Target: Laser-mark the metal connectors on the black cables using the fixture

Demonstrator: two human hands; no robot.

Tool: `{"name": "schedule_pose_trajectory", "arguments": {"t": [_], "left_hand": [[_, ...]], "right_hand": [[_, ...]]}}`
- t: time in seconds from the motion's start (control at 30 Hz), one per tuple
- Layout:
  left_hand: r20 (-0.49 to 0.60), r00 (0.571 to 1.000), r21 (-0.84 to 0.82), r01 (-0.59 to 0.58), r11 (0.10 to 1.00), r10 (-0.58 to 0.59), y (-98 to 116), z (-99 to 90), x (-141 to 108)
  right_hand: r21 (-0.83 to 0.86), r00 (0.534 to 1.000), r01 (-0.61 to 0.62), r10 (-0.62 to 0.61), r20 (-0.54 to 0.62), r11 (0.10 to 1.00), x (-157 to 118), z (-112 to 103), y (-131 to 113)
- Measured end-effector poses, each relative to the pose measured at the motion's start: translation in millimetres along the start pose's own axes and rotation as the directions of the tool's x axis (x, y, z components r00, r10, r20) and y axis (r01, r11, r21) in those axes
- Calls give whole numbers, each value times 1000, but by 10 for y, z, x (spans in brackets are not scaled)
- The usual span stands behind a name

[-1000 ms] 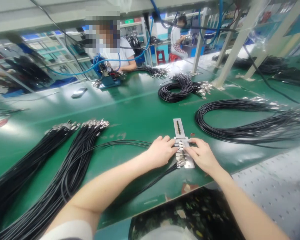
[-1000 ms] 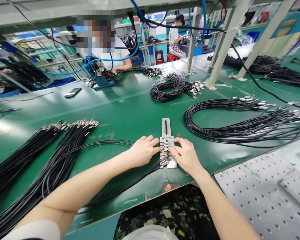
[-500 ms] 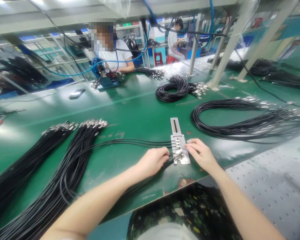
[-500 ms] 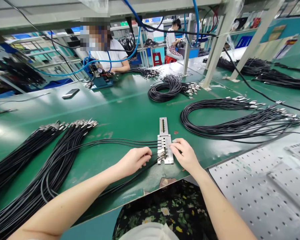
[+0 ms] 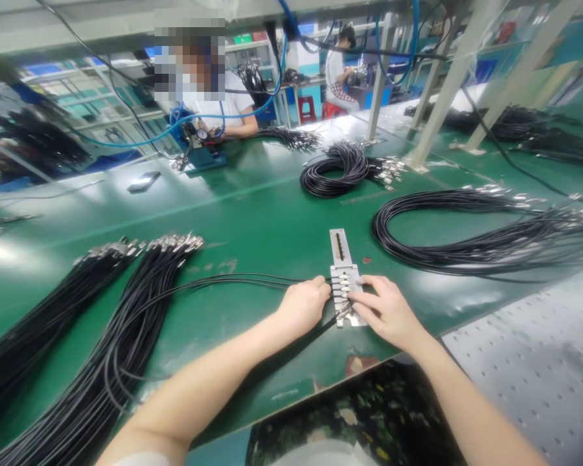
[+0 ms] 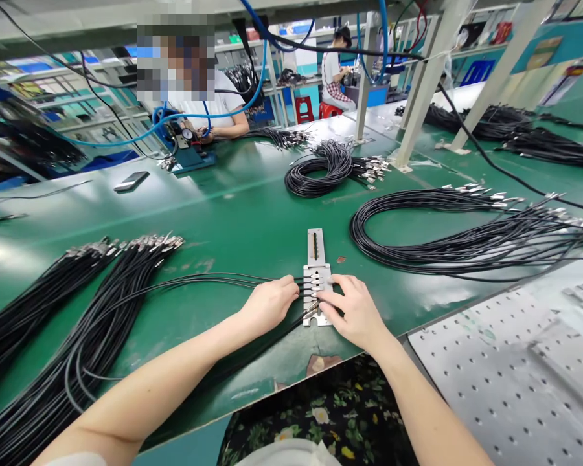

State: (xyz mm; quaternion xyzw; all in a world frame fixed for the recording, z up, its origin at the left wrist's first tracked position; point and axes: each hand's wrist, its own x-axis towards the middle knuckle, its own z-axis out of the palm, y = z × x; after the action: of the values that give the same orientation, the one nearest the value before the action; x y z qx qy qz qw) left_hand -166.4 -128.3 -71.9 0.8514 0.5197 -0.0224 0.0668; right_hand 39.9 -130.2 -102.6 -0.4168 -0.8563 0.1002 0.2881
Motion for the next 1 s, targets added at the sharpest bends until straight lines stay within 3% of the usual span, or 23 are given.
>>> {"name": "schedule_pose_trajectory", "arguments": {"t": [0.2,0.33,0.43,0.67,0.77,0.93,1.0], "left_hand": [[-81,991,10,-105,994,106,-74,90,-60],[-136,952,129,-255,958,272,-149,137,-113],[-121,939,210,-293,933,322,-133,98,-124],[-89,954,211,-264,941,288,37,-25,-136],[-103,974,62,-195,979,200,67,-15,-246],[29,993,-150,-105,983,111,41,19,-487],[26,996,-204,-78,976,86,20,-17,-519]], "right_hand": [[-22,999,-35,35,-21,999,29,29,-12],[-14,998,-61,60,-30,998,43,37,-16],[-13,998,-50,50,-34,999,55,37,-22],[-9,999,-39,39,-20,999,37,39,0],[91,998,-43,48,-46,995,4,19,44],[261,981,-102,140,-133,960,-36,4,88],[272,981,-108,147,-125,956,-38,8,82]]}}
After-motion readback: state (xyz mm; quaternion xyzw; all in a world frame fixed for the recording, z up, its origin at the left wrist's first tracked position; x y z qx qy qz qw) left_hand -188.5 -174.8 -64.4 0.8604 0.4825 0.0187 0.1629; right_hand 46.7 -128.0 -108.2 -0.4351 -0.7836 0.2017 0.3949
